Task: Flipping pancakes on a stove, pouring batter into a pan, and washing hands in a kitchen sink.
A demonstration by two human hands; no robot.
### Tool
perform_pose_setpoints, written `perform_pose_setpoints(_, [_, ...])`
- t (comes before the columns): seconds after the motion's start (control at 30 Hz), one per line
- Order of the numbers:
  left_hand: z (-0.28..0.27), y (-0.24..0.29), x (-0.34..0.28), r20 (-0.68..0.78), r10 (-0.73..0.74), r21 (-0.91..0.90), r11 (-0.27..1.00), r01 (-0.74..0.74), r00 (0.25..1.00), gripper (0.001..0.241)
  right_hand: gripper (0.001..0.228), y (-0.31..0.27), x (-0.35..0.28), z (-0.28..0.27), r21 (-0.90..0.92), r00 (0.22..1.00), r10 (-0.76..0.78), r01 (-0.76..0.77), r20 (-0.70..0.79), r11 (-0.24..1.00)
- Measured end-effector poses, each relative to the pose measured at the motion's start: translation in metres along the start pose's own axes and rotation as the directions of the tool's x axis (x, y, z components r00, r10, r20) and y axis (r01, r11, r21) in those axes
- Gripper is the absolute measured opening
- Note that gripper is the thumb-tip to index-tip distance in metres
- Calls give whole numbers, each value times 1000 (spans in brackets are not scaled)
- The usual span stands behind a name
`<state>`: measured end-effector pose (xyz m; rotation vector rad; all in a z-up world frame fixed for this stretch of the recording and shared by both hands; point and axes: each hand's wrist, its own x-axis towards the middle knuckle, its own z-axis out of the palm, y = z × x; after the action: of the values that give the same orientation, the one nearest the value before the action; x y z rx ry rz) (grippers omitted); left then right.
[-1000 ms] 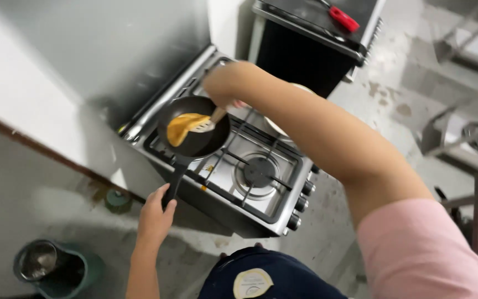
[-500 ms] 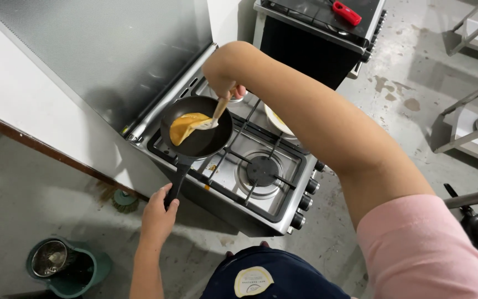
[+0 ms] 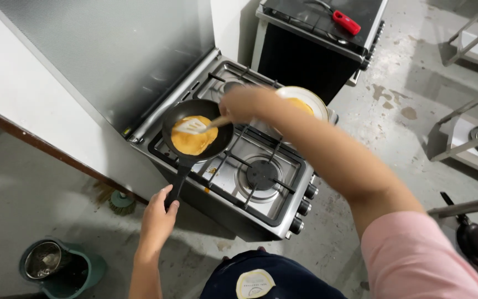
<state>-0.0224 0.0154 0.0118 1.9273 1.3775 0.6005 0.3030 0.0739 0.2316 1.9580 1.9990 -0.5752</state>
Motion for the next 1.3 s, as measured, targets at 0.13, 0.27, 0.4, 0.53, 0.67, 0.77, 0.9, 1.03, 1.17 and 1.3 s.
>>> perform_pose_setpoints(0.13, [-3,4,2,22,-39,-14,999,39,999,48,21,19,19,73,-75,965,-144,131,-219,989])
perform_pose_setpoints(0.27, [-6,13,-1,45,-79,-11,997,80,996,49,35,15,23,121,174,995,47,-30,-91,984])
perform_pose_setpoints(0.4, [-7,18,-3,38,-95,22,995,94,995,49,39,32,18,140,294,978,13,50,-207,954])
perform_pose_setpoints(0.53, [-10,26,-6,58,-108,-16,994,109,992,48,41,44,10,130,265,973,-38,99,-227,959])
perform_pose_setpoints(0.67, [-9,25,-5,52,-98,0,995,98,994,48,33,33,-6,113,224,961,16,48,-275,973])
perform_pose_setpoints(0.77, [-8,23,-6,25,-80,-26,996,80,997,47,30,33,6,127,184,984,107,-80,-145,980])
perform_pose_setpoints(0.9, [-7,22,-5,23,-72,-18,997,72,997,47,39,46,13,155,284,979,54,5,-199,959])
perform_pose_setpoints(1.03, [-4,17,-3,28,-71,1,997,71,997,47,43,51,14,155,341,971,93,-13,-221,940])
perform_pose_setpoints(1.17, [-18,41,-6,127,-199,-3,980,201,972,49,39,29,-3,131,323,970,186,-126,-160,938])
perform_pose_setpoints(1.3, [-11,28,-5,75,-100,4,995,100,992,47,31,9,-9,137,184,963,144,-102,-229,978])
